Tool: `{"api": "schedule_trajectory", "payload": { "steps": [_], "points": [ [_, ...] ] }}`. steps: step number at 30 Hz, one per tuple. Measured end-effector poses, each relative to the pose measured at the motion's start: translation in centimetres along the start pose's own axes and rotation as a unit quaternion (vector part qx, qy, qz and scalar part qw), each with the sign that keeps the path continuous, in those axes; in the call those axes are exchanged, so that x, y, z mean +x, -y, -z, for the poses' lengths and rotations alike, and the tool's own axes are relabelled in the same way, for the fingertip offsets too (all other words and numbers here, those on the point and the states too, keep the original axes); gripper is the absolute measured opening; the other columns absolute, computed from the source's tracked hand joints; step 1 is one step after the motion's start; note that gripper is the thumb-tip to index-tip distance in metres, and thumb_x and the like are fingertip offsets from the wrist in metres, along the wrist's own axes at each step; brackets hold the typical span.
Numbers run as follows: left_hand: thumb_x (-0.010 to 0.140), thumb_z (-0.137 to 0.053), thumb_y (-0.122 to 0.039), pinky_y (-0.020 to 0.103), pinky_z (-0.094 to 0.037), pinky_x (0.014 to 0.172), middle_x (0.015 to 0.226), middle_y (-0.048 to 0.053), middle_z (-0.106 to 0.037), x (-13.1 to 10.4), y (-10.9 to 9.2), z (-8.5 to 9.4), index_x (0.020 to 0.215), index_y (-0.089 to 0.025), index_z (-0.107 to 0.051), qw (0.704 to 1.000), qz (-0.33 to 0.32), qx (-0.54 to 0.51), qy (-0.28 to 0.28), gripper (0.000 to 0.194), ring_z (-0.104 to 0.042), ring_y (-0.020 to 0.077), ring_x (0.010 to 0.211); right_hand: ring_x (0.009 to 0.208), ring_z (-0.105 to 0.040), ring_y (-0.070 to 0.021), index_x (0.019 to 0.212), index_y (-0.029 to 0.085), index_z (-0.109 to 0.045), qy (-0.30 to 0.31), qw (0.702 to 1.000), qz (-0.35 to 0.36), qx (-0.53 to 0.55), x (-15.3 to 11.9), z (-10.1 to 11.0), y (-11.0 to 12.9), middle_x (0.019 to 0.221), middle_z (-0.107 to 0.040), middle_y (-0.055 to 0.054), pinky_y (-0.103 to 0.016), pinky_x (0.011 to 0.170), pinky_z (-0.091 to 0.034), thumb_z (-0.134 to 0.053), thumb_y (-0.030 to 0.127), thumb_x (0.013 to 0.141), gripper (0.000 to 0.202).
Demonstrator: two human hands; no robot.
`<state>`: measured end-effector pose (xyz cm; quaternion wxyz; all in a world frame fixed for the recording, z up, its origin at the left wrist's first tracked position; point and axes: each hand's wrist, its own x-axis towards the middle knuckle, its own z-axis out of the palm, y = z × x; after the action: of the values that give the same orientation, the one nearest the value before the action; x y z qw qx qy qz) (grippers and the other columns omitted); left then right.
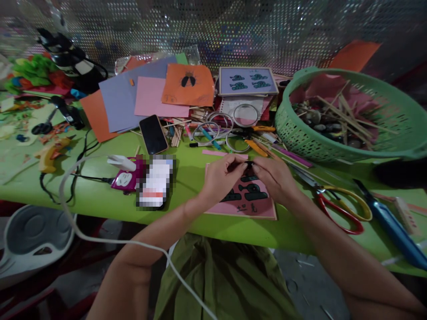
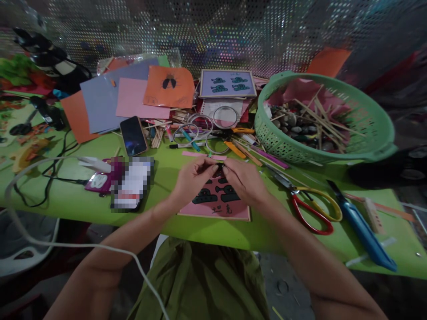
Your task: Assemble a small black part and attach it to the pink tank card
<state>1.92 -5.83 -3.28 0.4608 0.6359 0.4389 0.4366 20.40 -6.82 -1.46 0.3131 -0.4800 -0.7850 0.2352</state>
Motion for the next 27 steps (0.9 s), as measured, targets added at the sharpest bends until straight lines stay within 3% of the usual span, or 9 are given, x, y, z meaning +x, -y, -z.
{"api": "schedule_trajectory", "payload": {
  "steps": [14, 22, 27],
  "points": [
    [0.095, -0.065, -0.025, 0.028, -0.054, 0.077, 0.085, 0.004, -0.075, -0.07, -0.6, 0.13, 0.091, -0.021, -0.072, 0.999, -0.006, 0.028, 0.015, 0.009, -0.07, 0.0178, 0.086, 0.06, -0.042, -0.0193, 0.073, 0.026, -0.039, -0.013, 0.996, 0.015, -0.089, -0.03, -0.02, -0.59, 0.065, -0.048, -0.001, -0.035, 0.061, -0.028, -0.04, 0.038, 0.103, 0.032],
    [0.095, -0.066, -0.026, 0.029, -0.055, 0.078, 0.085, 0.004, -0.075, 0.05, -0.31, 0.19, 0.091, -0.02, -0.073, 1.0, 0.003, 0.014, 0.014, 0.01, -0.07, 0.0176, 0.085, 0.058, -0.043, -0.0179, 0.072, 0.026, -0.041, -0.003, 1.0, -0.011, -0.029, 0.23, 0.23, -0.12, 0.063, -0.048, 0.0, -0.033, 0.059, -0.03, -0.043, 0.035, 0.1, 0.029],
    [0.095, -0.065, -0.027, 0.029, -0.055, 0.077, 0.084, 0.003, -0.074, 0.31, -0.14, 0.32, 0.09, -0.021, -0.072, 1.0, 0.014, -0.007, 0.017, 0.011, -0.069, 0.0169, 0.082, 0.059, -0.044, -0.0178, 0.071, 0.025, -0.045, -0.002, 0.997, -0.042, 0.058, 0.0, 0.11, -0.35, 0.063, -0.047, 0.001, -0.032, 0.058, -0.033, -0.043, 0.048, 0.106, 0.041]
  ]
}}
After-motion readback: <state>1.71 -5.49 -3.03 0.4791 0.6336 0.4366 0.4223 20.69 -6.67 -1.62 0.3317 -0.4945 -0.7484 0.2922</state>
